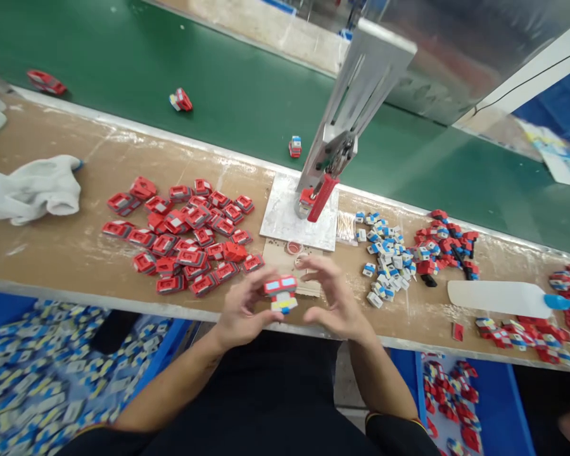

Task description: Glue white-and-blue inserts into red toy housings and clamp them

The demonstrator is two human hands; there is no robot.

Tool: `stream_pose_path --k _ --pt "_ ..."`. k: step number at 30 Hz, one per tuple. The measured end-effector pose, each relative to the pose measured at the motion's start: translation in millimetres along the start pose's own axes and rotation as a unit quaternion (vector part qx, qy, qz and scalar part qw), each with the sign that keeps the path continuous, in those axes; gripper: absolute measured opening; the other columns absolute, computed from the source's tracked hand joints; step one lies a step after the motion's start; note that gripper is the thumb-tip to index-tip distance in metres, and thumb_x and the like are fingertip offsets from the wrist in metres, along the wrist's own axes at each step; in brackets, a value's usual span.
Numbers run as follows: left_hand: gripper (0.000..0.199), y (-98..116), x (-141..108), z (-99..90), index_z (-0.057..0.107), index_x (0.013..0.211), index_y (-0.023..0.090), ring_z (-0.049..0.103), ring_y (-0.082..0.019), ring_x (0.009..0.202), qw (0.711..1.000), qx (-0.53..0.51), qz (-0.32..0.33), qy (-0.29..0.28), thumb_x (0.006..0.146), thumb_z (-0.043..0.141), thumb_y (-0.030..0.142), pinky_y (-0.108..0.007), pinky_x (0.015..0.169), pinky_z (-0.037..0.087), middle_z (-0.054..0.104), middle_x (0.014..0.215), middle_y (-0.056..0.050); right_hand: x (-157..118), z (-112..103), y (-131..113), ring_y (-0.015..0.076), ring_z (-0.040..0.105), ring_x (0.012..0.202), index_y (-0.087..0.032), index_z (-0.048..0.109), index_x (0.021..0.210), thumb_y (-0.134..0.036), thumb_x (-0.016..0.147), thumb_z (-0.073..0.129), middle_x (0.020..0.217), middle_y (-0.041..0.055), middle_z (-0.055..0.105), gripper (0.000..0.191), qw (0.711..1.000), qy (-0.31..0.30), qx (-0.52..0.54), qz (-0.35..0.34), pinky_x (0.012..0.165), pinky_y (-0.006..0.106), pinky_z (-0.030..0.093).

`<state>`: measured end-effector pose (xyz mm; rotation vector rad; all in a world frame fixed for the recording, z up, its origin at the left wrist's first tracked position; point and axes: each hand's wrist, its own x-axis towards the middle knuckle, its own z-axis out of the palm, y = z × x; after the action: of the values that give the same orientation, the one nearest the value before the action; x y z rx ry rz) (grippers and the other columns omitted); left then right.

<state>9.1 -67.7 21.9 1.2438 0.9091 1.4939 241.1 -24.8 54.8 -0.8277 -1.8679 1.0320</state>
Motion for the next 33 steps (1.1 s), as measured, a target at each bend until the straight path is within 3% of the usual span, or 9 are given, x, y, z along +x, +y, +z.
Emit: stream_pose_path --k 3,11,14,17,20,22,25,28,33 --pt "0.065 -2 6 -21.7 0.080 0.121 0.019 0.086 -0.027 0.085 0.983 -0.089 -0.054 0.150 0.069 0.102 0.050 -0.032 0.076 0.073 0.087 0.105 -0.013 41 -33 4 0.0315 0.060 0.143 -0.034 0.061 0.137 -0.068 0.096 0.070 0.152 0.0128 0.061 0.054 0.991 0.061 -0.115 -0.020 0.103 0.048 0.063" --pt "0.052 13 1 -64.4 0.083 0.108 0.032 0.086 -0.022 0.088 0.949 -0.203 -0.078 0.229 0.064 0.105 0.048 -0.027 0.080 0.073 0.087 0.104 -0.002 123 -72 -18 0.0224 0.077 0.094 -0.030 0.077 0.115 -0.072 0.094 0.069 0.105 0.0052 0.081 0.048 0.971 -0.223 -0.075 -0.033 0.084 0.041 0.067" --pt "0.053 11 -1 -62.6 0.082 0.113 0.033 0.083 -0.020 0.075 0.953 -0.202 -0.084 0.211 0.068 0.103 0.051 -0.023 0.062 0.069 0.085 0.096 -0.001 148 -75 -55 0.0248 0.079 0.104 -0.036 0.068 0.135 -0.091 0.083 0.064 0.114 0.0031 0.081 0.076 0.992 -0.060 -0.001 -0.113 0.084 0.043 0.067" --pt "0.054 9 3 -57.8 0.080 0.117 0.033 0.081 -0.018 0.072 0.963 -0.177 -0.079 0.187 0.070 0.103 0.046 -0.021 0.059 0.066 0.084 0.097 -0.002 168 -67 -71 0.0227 0.071 0.130 -0.041 0.053 0.147 -0.080 0.093 0.064 0.143 0.0022 0.069 0.068 0.967 0.179 -0.015 -0.182 0.104 0.043 0.061" --pt "0.050 13 6 -57.4 0.077 0.117 0.034 0.082 -0.018 0.077 0.968 -0.164 -0.065 0.178 0.074 0.101 0.038 -0.022 0.063 0.067 0.084 0.110 -0.005 161 -58 -40 0.0213 0.073 0.111 -0.031 0.066 0.119 -0.060 0.097 0.071 0.123 0.0061 0.073 0.037 0.947 0.252 -0.113 -0.164 0.098 0.040 0.061" --pt "0.047 16 8 -59.4 0.075 0.117 0.036 0.082 -0.018 0.079 0.969 -0.158 -0.057 0.182 0.077 0.100 0.034 -0.023 0.064 0.066 0.084 0.114 -0.005 146 -51 1 0.0229 0.071 0.091 -0.026 0.066 0.096 -0.062 0.095 0.067 0.097 0.0067 0.073 0.036 0.946 0.266 -0.179 -0.046 0.087 0.043 0.062" --pt "0.045 18 18 -59.0 0.073 0.113 0.034 0.081 -0.017 0.079 0.974 -0.142 -0.055 0.167 0.077 0.100 0.029 -0.023 0.067 0.067 0.084 0.104 -0.002 132 -37 61 0.0310 0.071 0.104 -0.021 0.069 0.111 -0.061 0.076 0.082 0.118 0.0158 0.077 0.055 0.953 0.194 -0.187 0.140 0.092 0.052 0.060" --pt "0.045 19 37 -52.5 0.072 0.107 0.030 0.081 -0.018 0.086 0.983 -0.125 -0.077 0.114 0.073 0.102 0.028 -0.026 0.076 0.068 0.083 0.102 0.000 133 -26 92 0.0328 0.072 0.115 -0.020 0.070 0.114 -0.054 0.077 0.082 0.124 0.0159 0.079 0.052 0.961 0.128 -0.170 0.174 0.102 0.052 0.058" --pt "0.045 25 56 -55.1 0.071 0.105 0.026 0.082 -0.021 0.094 0.988 -0.071 -0.111 0.084 0.072 0.102 0.031 -0.029 0.081 0.069 0.082 0.111 -0.005 127 -78 99 0.0242 0.077 0.093 -0.023 0.069 0.106 -0.060 0.087 0.072 0.104 0.0079 0.083 0.042 0.958 0.093 -0.183 0.198 0.083 0.039 0.061"
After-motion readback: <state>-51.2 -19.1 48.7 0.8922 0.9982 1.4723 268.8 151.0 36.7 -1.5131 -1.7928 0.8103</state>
